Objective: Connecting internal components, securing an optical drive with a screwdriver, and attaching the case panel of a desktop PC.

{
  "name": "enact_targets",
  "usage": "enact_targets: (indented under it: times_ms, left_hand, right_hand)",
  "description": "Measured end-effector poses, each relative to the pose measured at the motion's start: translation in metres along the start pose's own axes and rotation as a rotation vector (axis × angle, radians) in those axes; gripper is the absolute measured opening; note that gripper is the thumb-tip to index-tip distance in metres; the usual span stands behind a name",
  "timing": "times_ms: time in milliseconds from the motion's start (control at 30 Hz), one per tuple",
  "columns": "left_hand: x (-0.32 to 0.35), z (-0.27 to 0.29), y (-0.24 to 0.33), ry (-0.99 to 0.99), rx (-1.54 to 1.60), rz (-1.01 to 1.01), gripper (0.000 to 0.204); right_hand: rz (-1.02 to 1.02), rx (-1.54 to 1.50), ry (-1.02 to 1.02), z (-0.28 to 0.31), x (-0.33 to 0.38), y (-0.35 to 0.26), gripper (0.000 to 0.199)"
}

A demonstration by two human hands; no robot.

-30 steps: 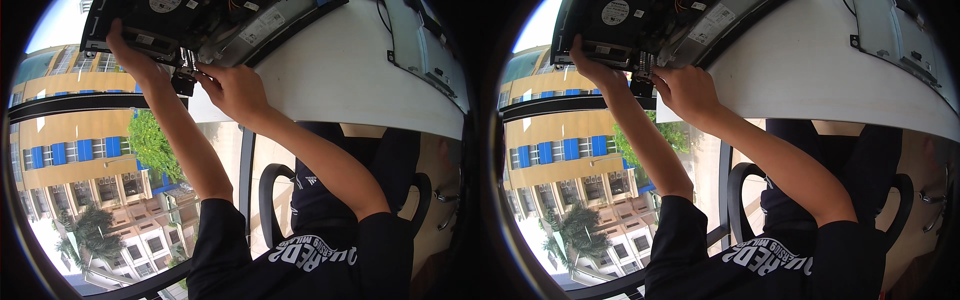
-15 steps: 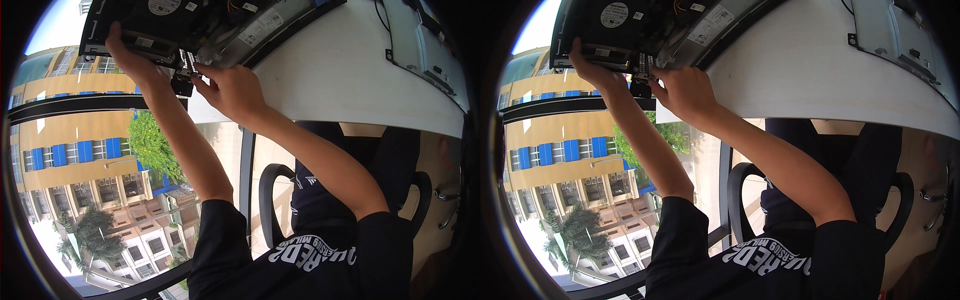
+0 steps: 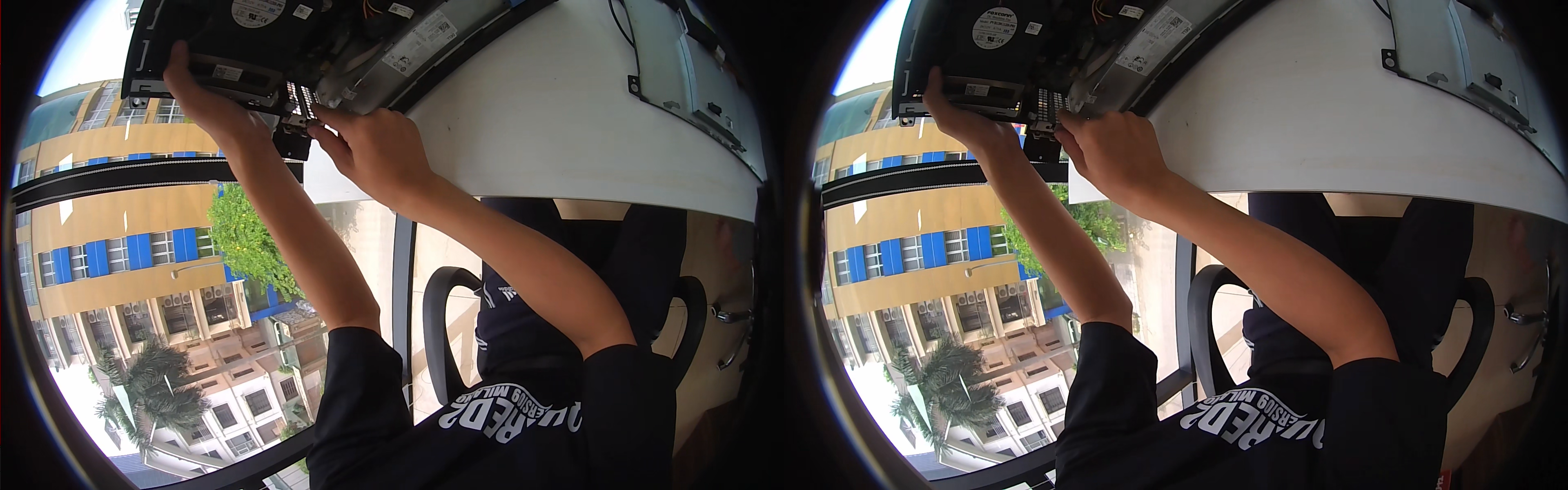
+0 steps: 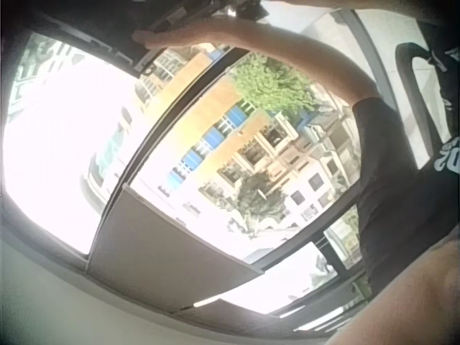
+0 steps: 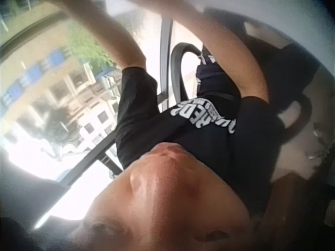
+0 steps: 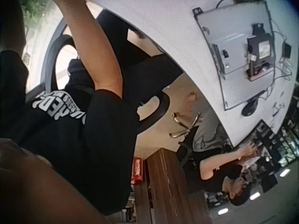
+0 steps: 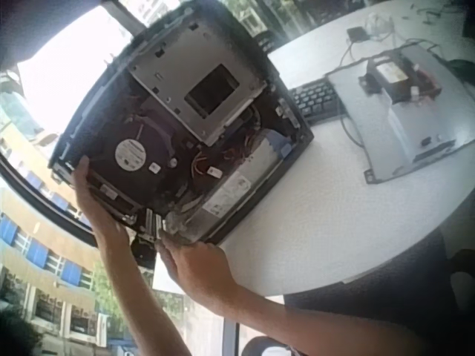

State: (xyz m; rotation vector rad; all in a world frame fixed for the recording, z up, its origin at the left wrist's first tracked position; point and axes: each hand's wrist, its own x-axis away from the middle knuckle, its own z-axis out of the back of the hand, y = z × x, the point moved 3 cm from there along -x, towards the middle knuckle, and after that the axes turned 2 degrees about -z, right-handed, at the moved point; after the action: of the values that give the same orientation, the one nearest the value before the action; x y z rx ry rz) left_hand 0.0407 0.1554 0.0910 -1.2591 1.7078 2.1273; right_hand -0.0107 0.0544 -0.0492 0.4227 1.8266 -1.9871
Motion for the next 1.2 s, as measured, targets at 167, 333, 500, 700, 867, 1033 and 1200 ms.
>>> enact_targets:
  times_ms: [167, 333, 500, 700, 867, 1033, 1200]
  left_hand:
    - [-0.0029, 0.0008, 0.0003, -0.004, -0.008, -0.027, 0.046]
    - [-0.0042, 0.0005, -0.0003, -0.014, -0.012, -0.015, 0.047]
    - [-0.0031, 0.0020, -0.0007, -0.024, -0.019, -0.015, 0.048]
    - [-0.0057, 0.0044, -0.0040, -0.045, -0.018, -0.022, 0.047]
    - [-0.0048, 0.0023, -0.0041, -0.024, 0.029, -0.042, 0.047]
    - [-0.0025, 0.0013, -0.0018, -0.033, 0.027, -0.016, 0.047]
    - [-0.0004, -0.0004, 0.0000, -0.020, 0.019, -0.013, 0.047]
  right_hand:
    - [-0.009, -0.016, 0.016, -0.0018, -0.0017, 0.0012, 0.023]
    - [0.008, -0.074, 0.057, -0.0049, -0.0029, 0.0056, 0.020]
    - [-0.011, -0.101, 0.052, -0.0020, -0.0014, 0.0052, 0.018]
    - [-0.030, -0.033, 0.061, -0.0017, 0.0004, 0.0062, 0.018]
    - [-0.031, -0.057, 0.067, -0.0020, 0.0006, 0.0059, 0.018]
    - [-0.020, -0.075, 0.082, -0.0022, 0.0007, 0.0060, 0.020]
    - [-0.042, -0.040, 0.022, -0.0029, 0.0002, 0.0065, 0.029]
